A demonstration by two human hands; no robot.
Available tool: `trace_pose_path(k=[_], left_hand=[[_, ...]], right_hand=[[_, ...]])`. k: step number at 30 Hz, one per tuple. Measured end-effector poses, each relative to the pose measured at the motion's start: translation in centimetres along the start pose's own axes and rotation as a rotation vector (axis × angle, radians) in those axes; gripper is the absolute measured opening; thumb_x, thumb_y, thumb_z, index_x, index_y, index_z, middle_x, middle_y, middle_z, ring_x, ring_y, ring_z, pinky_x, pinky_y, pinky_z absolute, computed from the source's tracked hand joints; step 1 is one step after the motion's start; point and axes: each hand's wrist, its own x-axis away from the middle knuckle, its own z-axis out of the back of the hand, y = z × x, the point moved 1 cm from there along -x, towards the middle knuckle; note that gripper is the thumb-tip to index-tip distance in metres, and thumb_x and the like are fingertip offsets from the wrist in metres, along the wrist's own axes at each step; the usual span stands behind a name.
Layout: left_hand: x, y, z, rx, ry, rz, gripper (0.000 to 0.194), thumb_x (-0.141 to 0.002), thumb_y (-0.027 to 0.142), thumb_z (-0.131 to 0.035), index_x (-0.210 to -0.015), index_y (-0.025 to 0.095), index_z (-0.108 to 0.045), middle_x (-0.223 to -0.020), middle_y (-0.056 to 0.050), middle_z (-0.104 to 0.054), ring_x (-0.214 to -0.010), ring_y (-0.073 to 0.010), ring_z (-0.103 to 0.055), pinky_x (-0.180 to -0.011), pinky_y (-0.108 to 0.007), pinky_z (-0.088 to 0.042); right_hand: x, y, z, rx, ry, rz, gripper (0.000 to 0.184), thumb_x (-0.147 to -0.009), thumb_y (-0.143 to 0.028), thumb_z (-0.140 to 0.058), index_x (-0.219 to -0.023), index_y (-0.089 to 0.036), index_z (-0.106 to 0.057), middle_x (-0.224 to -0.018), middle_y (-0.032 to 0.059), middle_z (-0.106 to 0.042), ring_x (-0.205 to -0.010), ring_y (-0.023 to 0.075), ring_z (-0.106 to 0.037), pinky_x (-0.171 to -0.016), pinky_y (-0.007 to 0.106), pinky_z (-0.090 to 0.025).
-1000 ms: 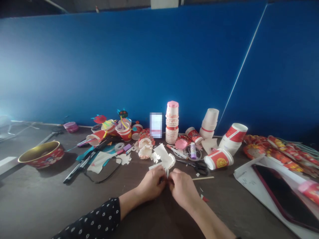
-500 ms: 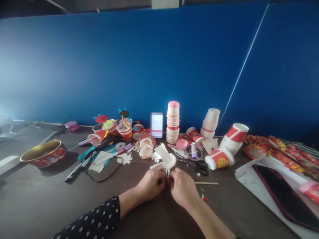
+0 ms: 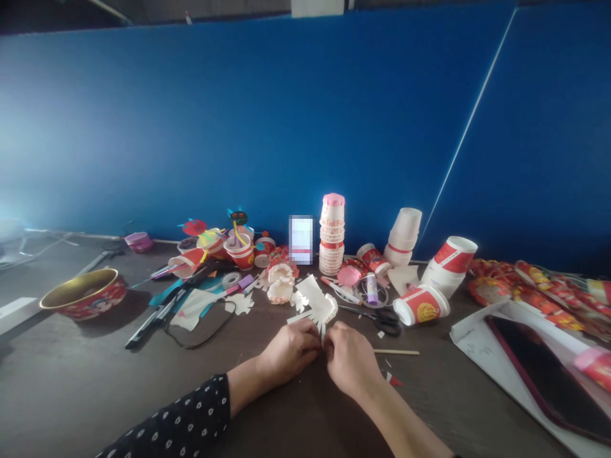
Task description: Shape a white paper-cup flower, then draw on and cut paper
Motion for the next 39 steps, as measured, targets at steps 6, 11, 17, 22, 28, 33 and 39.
trace_pose_path(k=[6,11,17,22,28,33,39], left_hand=[[0.1,-0.3,-0.2,-0.085,-0.027,-0.037,0.012,-0.070,0.011,-0.054,-0.071,0.014,-0.066,-0.077,-0.004,-0.059,-0.073,-0.0131,-0.053,-0.066,-0.021,-0.042],[0.0,-0.4,-0.4,-0.109,-0.033,-0.032,0.013,-0.072,0.013,-0.053,-0.070,0.015,-0.065,-0.078,-0.003,-0.059,-0.072,-0.0127,-0.053,-0.067,-0.021,-0.042],[0.0,-0.5,-0.8,-0.149,-0.003,-0.018,0.015,-0.073,0.014,-0.050,-0.069,0.016,-0.064,-0.075,-0.002,-0.059,-0.071,-0.0128,-0.052,-0.066,-0.022,-0.041],[-0.1,-0.3,-0.7,-0.135,0.010,0.004,0.015,-0.073,0.016,-0.050,-0.066,0.016,-0.063,-0.073,-0.002,-0.058,-0.069,-0.0122,-0.052,-0.062,-0.021,-0.039],[-0.2,-0.4,-0.7,-0.112,0.007,0.018,0.012,-0.067,0.010,-0.050,-0.065,0.016,-0.060,-0.073,-0.003,-0.058,-0.071,-0.0129,-0.051,-0.062,-0.021,-0.039],[-0.1,-0.4,-0.7,-0.077,0.004,0.028,0.013,-0.067,0.010,-0.047,-0.065,0.015,-0.058,-0.074,-0.003,-0.058,-0.072,-0.0132,-0.051,-0.063,-0.021,-0.039],[0.2,0.0,-0.5,-0.068,0.023,0.052,0.008,-0.063,0.012,-0.049,-0.068,0.015,-0.054,-0.073,-0.004,-0.055,-0.071,-0.0146,-0.049,-0.063,-0.023,-0.039]], right_hand=[[0.0,0.0,0.0,0.020,0.012,0.012,0.018,-0.074,-0.009,-0.043,-0.069,-0.018,-0.057,-0.073,0.0024,-0.059,-0.071,0.0134,-0.056,-0.061,0.022,-0.032],[0.1,-0.2,0.0,0.059,-0.001,-0.003,0.019,-0.075,-0.008,-0.041,-0.069,-0.018,-0.057,-0.075,0.0029,-0.059,-0.069,0.0127,-0.055,-0.059,0.022,-0.031],[0.2,-0.1,0.5,0.074,-0.008,-0.016,0.018,-0.077,-0.012,-0.042,-0.069,-0.018,-0.058,-0.074,0.0031,-0.059,-0.069,0.0136,-0.056,-0.058,0.023,-0.031],[0.7,0.2,1.4,0.010,-0.009,0.014,0.019,-0.077,-0.014,-0.043,-0.073,-0.020,-0.060,-0.075,0.0014,-0.059,-0.071,0.0129,-0.056,-0.060,0.022,-0.033],[0.9,-0.4,1.0,0.127,-0.039,0.022,0.024,-0.081,-0.017,-0.040,-0.072,-0.020,-0.062,-0.074,0.0017,-0.060,-0.065,0.0117,-0.057,-0.054,0.023,-0.028],[0.6,-0.6,0.4,0.228,0.000,0.046,0.023,-0.081,-0.016,-0.041,-0.069,-0.019,-0.060,-0.071,0.0012,-0.060,-0.059,0.0105,-0.055,-0.049,0.026,-0.021],[0.6,-0.8,0.8,0.225,0.004,0.092,0.025,-0.083,-0.017,-0.038,-0.071,-0.019,-0.061,-0.073,0.0022,-0.060,-0.060,0.0107,-0.055,-0.050,0.026,-0.022]])
